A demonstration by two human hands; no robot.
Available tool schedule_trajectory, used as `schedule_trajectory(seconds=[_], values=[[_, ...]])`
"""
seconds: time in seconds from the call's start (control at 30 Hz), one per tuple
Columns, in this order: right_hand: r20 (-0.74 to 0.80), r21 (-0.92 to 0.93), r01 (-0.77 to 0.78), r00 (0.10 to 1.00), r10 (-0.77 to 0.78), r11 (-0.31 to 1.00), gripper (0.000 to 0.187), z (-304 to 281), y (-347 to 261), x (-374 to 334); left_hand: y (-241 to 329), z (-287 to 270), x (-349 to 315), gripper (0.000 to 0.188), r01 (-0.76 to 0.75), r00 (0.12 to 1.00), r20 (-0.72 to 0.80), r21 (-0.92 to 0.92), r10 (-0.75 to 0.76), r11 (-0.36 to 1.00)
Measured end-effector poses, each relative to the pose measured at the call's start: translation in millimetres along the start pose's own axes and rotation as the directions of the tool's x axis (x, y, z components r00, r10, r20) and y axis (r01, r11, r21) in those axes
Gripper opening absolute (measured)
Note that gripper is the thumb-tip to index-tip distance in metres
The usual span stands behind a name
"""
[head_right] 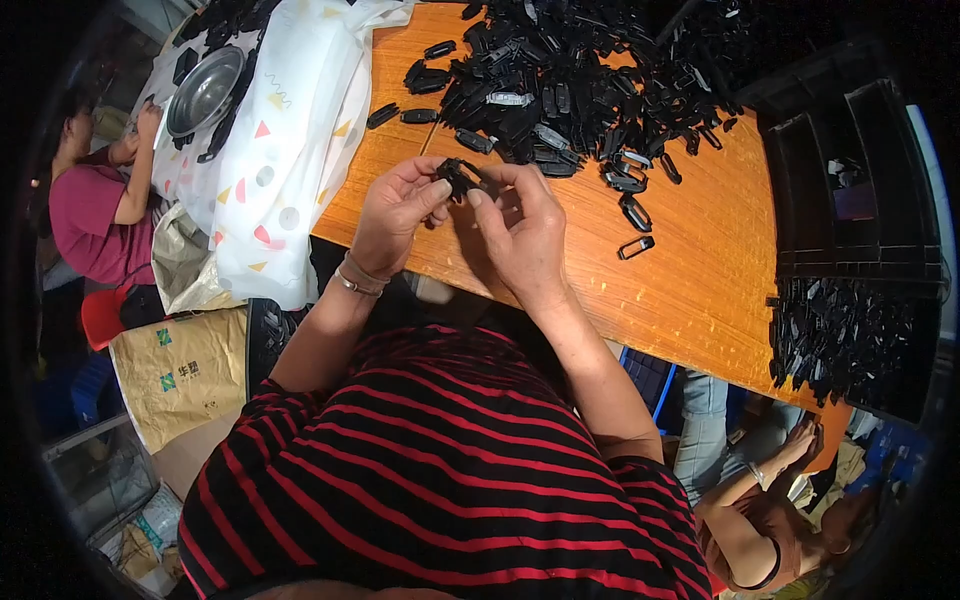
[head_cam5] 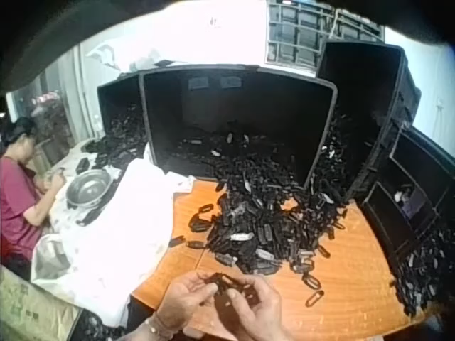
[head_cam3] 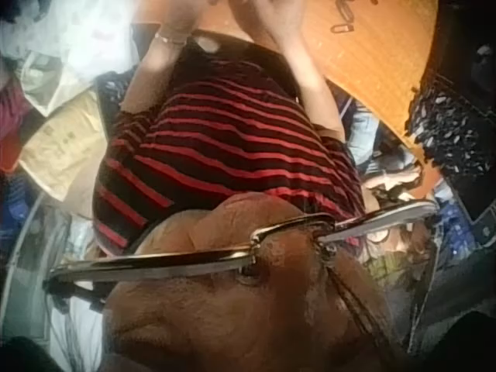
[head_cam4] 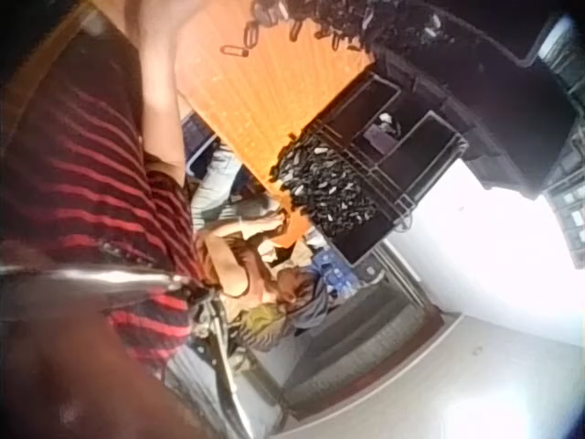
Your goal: Assembling small black plastic buckle components at a workbench.
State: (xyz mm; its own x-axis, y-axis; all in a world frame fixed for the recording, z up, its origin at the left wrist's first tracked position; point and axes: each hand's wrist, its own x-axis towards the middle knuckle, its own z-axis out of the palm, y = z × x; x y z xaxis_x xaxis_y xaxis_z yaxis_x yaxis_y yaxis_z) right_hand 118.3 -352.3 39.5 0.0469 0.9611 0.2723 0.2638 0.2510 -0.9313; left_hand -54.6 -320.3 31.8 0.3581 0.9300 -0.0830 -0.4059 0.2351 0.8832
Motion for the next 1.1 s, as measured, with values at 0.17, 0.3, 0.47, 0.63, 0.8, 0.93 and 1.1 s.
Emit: schedule_trajectory(seconds=[0.17, 0.3, 0.47, 0.63, 0.8, 0.93, 1.1], values=[[-0.005, -0.047, 0.047, 0.999, -0.047, 0.998, 0.02, 5.4, -1.7, -1.1, 0.7, 2.2, -1.3, 0.023, -0.053, 0.998, -0.024, 0.018, 0.054, 0.998], [0.019, -0.088, 0.026, 1.0, -0.025, 0.996, 0.018, 6.0, -9.1, -1.6, -3.6, -0.7, -2.8, 0.023, -0.09, 0.995, -0.031, 0.023, 0.091, 0.996], [-0.003, -0.094, 0.058, 0.998, -0.058, 0.994, 0.017, 7.6, -0.4, -8.2, -11.4, -1.9, -6.8, 0.024, -0.083, 0.996, -0.037, -0.017, 0.082, 0.996], [-0.044, -0.118, 0.075, 0.996, -0.08, 0.99, 0.019, 7.5, -6.8, -13.4, -11.3, 1.5, -6.0, 0.027, -0.095, 0.996, -0.003, 0.007, 0.095, 0.995], [-0.047, -0.311, 0.238, 0.963, -0.265, 0.92, 0.023, 9.2, -11.8, -13.0, -3.8, 14.0, -15.2, 0.028, -0.13, 0.992, 0.001, 0.049, 0.13, 0.99], [-0.078, -0.354, 0.251, 0.952, -0.295, 0.901, 0.034, 12.7, -7.3, -21.4, 1.7, 23.7, -25.9, 0.022, -0.181, 0.979, -0.02, 0.362, 0.202, 0.914], [0.009, -0.087, 0.012, 1.0, -0.011, 0.996, 0.043, 17.3, -19.5, -31.2, 2.2, 24.2, -25.3, 0.016, -0.24, 0.97, 0.062, 0.349, 0.234, 0.906]])
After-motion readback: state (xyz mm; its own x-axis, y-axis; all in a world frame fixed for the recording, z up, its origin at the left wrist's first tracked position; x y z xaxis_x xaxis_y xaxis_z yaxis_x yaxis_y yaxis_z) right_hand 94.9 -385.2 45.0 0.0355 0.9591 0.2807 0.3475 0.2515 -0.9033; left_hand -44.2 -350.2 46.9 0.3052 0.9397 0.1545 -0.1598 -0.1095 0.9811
